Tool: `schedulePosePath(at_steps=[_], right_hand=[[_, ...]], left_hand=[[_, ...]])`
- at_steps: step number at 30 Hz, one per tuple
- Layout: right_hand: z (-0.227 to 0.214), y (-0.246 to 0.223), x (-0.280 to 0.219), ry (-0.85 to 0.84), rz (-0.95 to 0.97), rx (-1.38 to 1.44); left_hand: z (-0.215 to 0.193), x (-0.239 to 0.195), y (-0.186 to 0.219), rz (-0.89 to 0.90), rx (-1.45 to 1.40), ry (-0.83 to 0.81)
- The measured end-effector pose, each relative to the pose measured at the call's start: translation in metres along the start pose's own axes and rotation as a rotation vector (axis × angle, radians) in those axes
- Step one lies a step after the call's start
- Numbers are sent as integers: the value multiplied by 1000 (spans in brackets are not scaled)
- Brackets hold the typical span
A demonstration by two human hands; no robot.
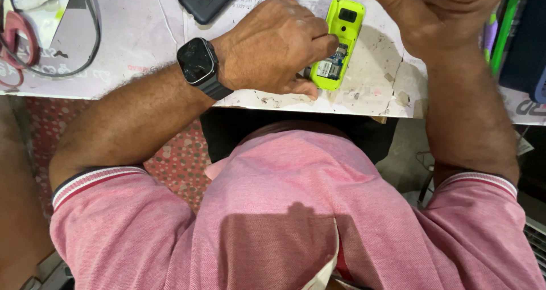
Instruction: The person removes the back cover of a black feature phone, then uses a green screwdriver to unscrew and adjust internal components of a lime-green feature phone. The person handles both phones and the screwdriver throughout the clip.
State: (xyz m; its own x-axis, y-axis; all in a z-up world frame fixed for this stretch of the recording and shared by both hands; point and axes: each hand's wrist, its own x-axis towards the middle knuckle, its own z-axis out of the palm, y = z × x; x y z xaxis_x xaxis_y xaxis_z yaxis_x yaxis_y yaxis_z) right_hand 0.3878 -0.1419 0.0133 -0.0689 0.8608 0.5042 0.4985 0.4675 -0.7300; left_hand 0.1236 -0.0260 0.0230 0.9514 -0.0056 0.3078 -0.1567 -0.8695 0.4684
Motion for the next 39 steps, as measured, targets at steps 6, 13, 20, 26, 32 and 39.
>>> schedulePosePath(at_steps=[6,13,20,26,32,39], right_hand=[[1,1,0,37,46,24],[0,-2,-3,22,56,-27],[2,0,-7,44,186,18],[3,-2,-4,15,160,33],[2,-5,1,8,126,20],[4,8,-7,38,189,69]], left_hand=[[0,1,0,-8,-4,-18],[0,1,-1,-3,-2,-17],[1,1,-1,-5,10,-12],[1,1,0,-7,18,-19],[1,2,0,-15,25,-28],[2,1,0,-12,24,-13]])
